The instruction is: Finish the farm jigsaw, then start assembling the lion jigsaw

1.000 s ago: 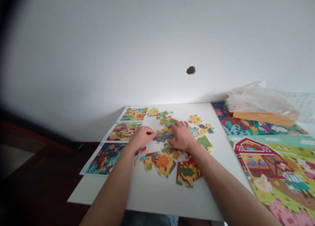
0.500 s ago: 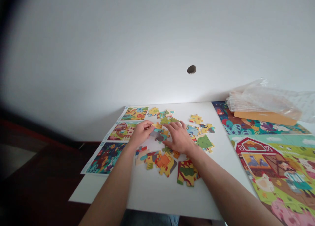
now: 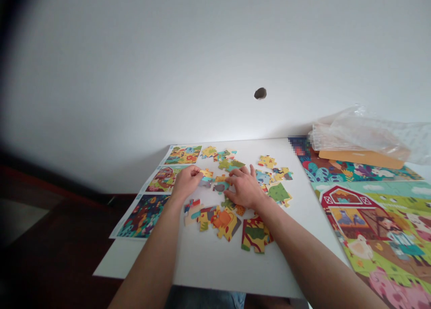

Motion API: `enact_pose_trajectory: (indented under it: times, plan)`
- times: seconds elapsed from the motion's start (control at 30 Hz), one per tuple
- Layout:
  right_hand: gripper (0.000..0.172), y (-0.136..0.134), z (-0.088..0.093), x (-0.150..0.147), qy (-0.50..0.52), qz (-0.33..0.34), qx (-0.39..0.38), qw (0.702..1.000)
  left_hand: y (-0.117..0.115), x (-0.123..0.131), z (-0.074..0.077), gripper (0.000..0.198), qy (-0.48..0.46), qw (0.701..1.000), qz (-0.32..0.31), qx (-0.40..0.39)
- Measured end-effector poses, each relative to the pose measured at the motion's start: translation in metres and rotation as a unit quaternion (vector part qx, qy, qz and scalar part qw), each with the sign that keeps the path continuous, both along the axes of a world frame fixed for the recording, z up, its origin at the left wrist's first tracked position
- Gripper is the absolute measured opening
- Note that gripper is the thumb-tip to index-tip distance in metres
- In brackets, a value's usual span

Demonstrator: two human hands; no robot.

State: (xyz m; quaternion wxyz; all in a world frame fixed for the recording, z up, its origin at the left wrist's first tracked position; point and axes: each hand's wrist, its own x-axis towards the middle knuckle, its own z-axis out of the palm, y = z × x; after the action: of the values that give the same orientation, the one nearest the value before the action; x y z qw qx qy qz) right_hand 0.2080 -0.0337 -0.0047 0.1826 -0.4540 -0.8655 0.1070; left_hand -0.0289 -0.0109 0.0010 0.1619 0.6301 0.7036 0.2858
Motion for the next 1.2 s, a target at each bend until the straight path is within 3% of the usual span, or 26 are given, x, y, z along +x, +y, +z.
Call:
enact_pose_trajectory:
  times: [0.43, 0.8, 1.2]
  plan:
    - [0.029, 0.0029, -0.0031, 0.0001, 0.004, -0.004, 0.006, 1.000, 0.0014, -0.0001, 0.0000, 0.016, -0.019, 1.000, -0.004, -0.012]
    - [0.028, 0.0029, -0.0048, -0.0007, 0.010, -0.008, 0.011, 1.000, 0.0023, 0.0015, -0.0073, 0.019, 0.038, 0.998, -0.045, -0.034]
    - [0.027, 0.0037, -0.0030, 0.0008, 0.009, -0.007, 0.013, 1.000, -0.0025, 0.0038, -0.0001, 0.018, 0.100, 0.994, -0.004, -0.053]
